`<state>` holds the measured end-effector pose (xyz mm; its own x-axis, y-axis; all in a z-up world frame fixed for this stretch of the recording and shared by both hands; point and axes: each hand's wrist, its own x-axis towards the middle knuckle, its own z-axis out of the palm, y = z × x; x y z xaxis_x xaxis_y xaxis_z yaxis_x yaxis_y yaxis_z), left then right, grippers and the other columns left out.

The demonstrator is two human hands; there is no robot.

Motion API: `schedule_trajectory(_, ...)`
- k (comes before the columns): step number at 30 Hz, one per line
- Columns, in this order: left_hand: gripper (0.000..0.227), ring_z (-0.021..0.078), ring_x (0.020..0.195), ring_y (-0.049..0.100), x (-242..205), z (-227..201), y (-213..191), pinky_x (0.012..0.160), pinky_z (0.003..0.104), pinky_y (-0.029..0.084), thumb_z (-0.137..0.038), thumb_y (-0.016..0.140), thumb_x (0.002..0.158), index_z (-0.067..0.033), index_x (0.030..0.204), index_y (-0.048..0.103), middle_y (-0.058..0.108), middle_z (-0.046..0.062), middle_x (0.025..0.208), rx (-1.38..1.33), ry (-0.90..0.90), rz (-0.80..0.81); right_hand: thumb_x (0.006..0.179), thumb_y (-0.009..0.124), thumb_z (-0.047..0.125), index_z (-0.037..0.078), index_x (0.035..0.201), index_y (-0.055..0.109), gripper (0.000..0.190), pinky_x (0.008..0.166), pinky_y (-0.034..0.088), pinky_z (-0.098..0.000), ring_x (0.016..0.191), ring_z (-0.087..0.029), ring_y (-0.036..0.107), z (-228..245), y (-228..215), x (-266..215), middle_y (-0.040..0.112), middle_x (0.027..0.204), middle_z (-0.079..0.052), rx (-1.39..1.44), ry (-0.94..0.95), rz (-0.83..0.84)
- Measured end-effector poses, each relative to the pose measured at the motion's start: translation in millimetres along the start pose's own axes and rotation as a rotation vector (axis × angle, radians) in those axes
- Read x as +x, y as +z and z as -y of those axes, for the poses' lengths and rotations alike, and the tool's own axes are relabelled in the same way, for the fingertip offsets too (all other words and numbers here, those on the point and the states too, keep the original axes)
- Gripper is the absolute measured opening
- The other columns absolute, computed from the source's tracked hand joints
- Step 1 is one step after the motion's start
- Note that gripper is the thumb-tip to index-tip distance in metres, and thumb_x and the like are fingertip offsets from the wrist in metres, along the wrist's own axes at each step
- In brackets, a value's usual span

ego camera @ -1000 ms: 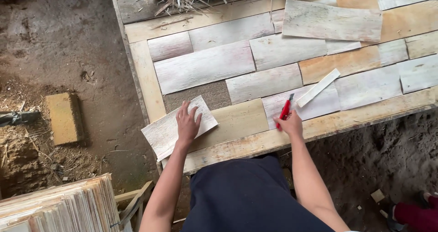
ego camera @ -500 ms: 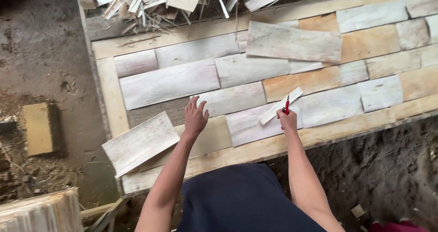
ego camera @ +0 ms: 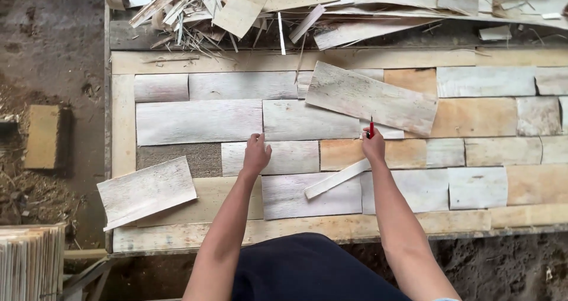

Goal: Fitting and gluing thin wood veneer pieces onto a larger board to create a patterned surface, including marking and trimming the pieces.

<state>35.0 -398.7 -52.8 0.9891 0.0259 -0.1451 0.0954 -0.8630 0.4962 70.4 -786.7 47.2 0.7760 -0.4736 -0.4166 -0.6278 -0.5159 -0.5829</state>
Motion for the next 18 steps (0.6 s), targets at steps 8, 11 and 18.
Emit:
schedule_trajectory(8,0.047,0.0376,0.107,0.066,26,-23,-6,0.084,0.046,0.061,-0.012,0.070,0.085,0.0012,0.130,0.061,0.057,0.019,0.121,-0.096,-0.056,-0.088,0.094,0.075,0.028,0.021,0.109,0.078,0.017,0.092,0.054,-0.0417,0.102,-0.032,0.072,-7,13,40,0.077,0.100,-0.008,-0.085,-0.006,0.033)
schedule_trajectory(11,0.047,0.0386,0.105,0.067,31,-28,-6,0.085,0.045,0.061,-0.010,0.069,0.086,0.0028,0.131,0.061,0.057,0.020,0.121,-0.115,-0.080,-0.095,0.091,0.079,0.030,0.023,0.109,0.078,0.019,0.093,0.054,-0.0419,0.103,-0.030,0.072,-20,22,53,0.077,0.102,-0.005,-0.087,0.006,0.029)
schedule_trajectory(18,0.050,0.0398,0.106,0.067,35,-22,5,0.089,0.043,0.060,-0.006,0.067,0.085,0.0040,0.133,0.062,0.056,0.021,0.122,-0.217,-0.131,-0.098,0.088,0.082,0.033,0.025,0.107,0.079,0.021,0.093,0.055,-0.0413,0.103,-0.027,0.072,-32,25,58,0.076,0.104,-0.002,-0.033,0.021,0.006)
